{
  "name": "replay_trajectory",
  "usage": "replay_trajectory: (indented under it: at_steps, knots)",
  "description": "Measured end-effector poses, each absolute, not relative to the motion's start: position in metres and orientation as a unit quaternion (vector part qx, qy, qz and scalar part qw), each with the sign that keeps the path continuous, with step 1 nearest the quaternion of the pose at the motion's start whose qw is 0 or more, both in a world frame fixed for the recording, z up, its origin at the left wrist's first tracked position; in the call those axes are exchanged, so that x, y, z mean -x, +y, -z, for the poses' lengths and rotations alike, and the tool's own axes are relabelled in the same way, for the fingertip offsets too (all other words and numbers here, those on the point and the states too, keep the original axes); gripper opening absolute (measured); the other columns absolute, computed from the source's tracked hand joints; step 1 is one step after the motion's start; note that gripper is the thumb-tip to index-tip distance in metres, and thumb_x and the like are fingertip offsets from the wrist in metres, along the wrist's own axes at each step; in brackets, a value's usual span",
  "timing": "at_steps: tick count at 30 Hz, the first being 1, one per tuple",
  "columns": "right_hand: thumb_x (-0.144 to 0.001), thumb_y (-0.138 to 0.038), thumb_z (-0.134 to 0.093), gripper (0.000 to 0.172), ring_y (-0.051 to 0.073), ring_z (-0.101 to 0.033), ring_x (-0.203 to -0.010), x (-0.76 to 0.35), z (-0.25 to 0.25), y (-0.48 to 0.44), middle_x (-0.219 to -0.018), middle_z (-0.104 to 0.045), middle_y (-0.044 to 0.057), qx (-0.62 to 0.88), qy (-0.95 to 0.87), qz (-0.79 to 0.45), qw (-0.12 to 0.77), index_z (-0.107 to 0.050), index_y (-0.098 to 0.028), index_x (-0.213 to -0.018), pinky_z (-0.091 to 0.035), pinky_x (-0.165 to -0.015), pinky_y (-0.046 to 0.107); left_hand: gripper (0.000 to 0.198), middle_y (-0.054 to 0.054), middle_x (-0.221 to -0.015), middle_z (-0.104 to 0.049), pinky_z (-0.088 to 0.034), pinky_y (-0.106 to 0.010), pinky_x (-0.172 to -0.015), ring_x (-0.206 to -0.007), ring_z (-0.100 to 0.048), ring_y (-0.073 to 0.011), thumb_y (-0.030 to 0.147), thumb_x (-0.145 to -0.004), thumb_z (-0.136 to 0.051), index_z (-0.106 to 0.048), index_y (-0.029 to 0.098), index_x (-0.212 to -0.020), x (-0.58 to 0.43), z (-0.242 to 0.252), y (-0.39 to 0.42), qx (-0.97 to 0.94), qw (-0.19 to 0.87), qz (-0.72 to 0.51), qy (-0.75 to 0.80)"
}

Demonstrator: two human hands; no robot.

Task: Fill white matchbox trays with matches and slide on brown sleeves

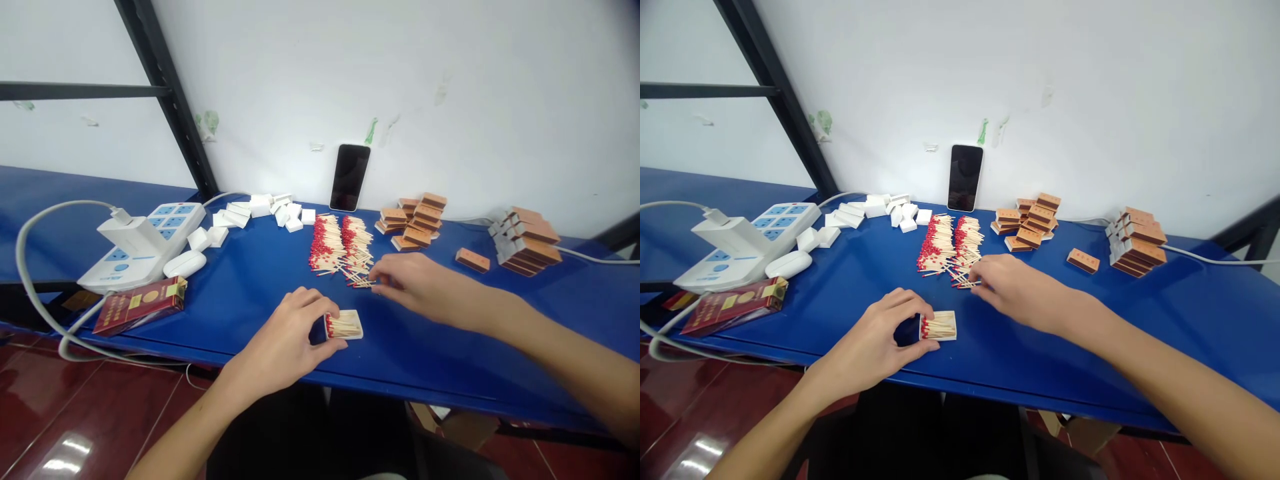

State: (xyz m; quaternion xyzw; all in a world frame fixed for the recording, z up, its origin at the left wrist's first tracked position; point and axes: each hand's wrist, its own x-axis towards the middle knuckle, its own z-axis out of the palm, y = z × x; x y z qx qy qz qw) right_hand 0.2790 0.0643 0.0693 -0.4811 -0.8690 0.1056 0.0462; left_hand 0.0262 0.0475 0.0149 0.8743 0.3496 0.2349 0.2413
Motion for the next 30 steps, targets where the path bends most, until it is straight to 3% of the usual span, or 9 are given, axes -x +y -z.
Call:
replay_trajectory:
  at_steps: [5, 11, 21, 30]
  knots:
    - [-0.098, -0.024, -0.048, 0.019, 0.021, -0.059, -0.085, -0.286, -0.056, 0.079, -0.098, -0.062, 0.009, 0.478, -0.873, -0.093, 0.017, -0.064, -0.016, -0.102, -0.043, -0.074, 0.032, 0.019, -0.001, -0.103, -0.063, -0.042, -0.038, -0.089, -0.096, -0.054, -0.0217, 0.031, -0.089, -0.071, -0.059, 0.023, -0.102, -0.027, -0.016, 0.047, -0.873, 0.247, -0.228, 0.353]
    - [-0.097, -0.023, -0.046, 0.016, 0.02, -0.056, -0.082, -0.282, -0.053, 0.087, -0.091, -0.061, 0.007, 0.475, -0.874, -0.101, 0.003, -0.059, -0.017, -0.088, -0.041, -0.074, 0.031, 0.02, -0.001, -0.104, -0.063, -0.043, -0.037, -0.087, -0.095, -0.054, -0.0217, 0.031, -0.088, -0.071, -0.059, 0.023, -0.102, -0.028, -0.017, 0.047, -0.873, 0.249, -0.222, 0.356]
    - [-0.087, -0.026, -0.052, 0.015, 0.014, -0.051, -0.063, -0.282, -0.056, 0.078, -0.071, -0.058, 0.0, 0.585, -0.794, -0.16, 0.039, -0.058, -0.02, -0.074, -0.036, -0.058, 0.026, 0.02, -0.002, -0.103, -0.063, -0.043, -0.038, -0.09, -0.097, -0.055, -0.0223, 0.033, -0.089, -0.071, -0.06, 0.023, -0.102, -0.025, -0.016, 0.047, -0.873, 0.249, -0.229, 0.351]
    - [-0.086, -0.023, -0.056, 0.01, 0.017, -0.058, -0.07, -0.294, -0.049, 0.072, -0.08, -0.063, 0.004, 0.548, -0.828, -0.105, -0.055, -0.057, -0.02, -0.077, -0.037, -0.06, 0.026, 0.02, -0.002, -0.103, -0.063, -0.043, -0.037, -0.089, -0.097, -0.055, -0.0221, 0.033, -0.089, -0.07, -0.06, 0.023, -0.102, -0.027, -0.017, 0.047, -0.873, 0.246, -0.228, 0.354]
